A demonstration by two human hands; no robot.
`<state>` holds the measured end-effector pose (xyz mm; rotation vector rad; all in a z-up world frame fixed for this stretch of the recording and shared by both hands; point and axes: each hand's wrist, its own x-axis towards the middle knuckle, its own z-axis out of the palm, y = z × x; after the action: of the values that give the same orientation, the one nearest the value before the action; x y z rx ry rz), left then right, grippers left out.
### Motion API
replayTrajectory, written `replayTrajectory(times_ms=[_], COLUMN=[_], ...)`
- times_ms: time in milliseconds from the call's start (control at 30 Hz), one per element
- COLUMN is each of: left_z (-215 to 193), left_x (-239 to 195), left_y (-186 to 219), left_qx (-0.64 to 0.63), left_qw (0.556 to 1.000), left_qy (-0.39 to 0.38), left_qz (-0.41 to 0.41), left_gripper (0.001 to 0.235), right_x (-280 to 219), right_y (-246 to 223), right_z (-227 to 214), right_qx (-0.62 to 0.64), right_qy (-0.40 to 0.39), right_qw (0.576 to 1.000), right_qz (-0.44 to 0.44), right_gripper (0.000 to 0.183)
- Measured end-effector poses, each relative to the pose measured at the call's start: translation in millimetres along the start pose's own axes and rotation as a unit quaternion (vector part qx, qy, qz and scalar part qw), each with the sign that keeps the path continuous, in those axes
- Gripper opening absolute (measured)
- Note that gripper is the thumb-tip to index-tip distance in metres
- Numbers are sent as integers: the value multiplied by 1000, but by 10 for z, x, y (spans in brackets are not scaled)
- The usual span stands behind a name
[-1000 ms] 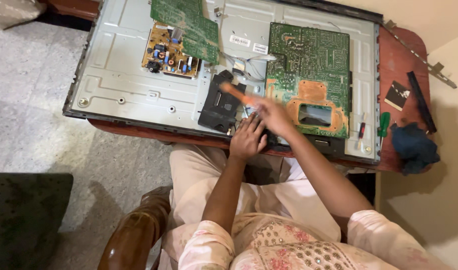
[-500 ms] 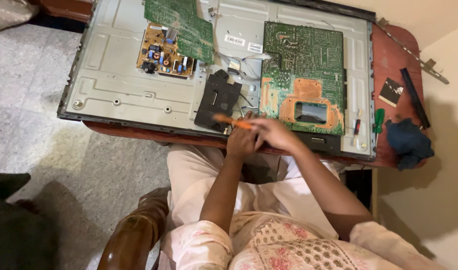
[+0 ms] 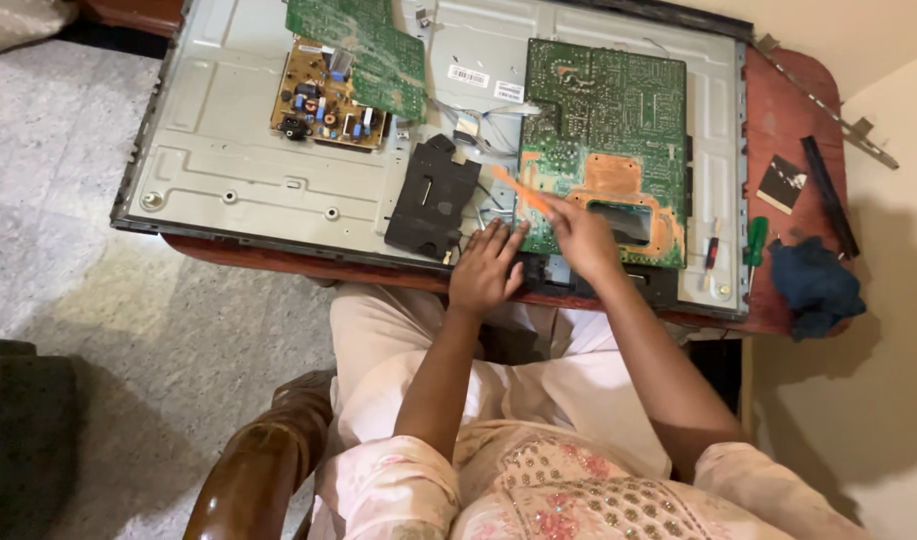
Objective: The person uses a small orange brush to clean dust and debris from the surface of a disassembled television circuit board. They systematically brush across the green and orange sides of the board, flipping it over to clean both sides.
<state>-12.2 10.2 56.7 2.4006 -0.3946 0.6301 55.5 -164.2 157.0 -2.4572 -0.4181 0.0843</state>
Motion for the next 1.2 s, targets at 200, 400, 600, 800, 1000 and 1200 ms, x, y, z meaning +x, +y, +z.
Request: replayTrajectory(times_ms=[200,400,600,800,1000,1200], left_z=[228,182,208,154,58,104], left_x=[-54,-45,-48,-29,15,-16], left_y=[-122,-88,-103,-67,-29,-47], left_qx=[0,-10,18,4,5,1], left_qw=[999,1000,997,1000,999,1000], left_qy=[46,4,-70,-21,-28,-3], left_qz=[24,5,-40,-12,-17,-6], left_gripper=[53,52,50,48,56,56], right_x=[39,625,452,548,439,495], right_y=[-95,-33,-187,-93,-65,-311], right_z=[410,439,691,648,383,351], right_qx=[170,174,86,172,126,132], right_qy=[-265,-192,-113,-28,-114,-107], right_qw=[948,965,988,985,984,984], right_qz=[-41,-38,62,-6,48,54], right_gripper=[37,31,33,25,41,41])
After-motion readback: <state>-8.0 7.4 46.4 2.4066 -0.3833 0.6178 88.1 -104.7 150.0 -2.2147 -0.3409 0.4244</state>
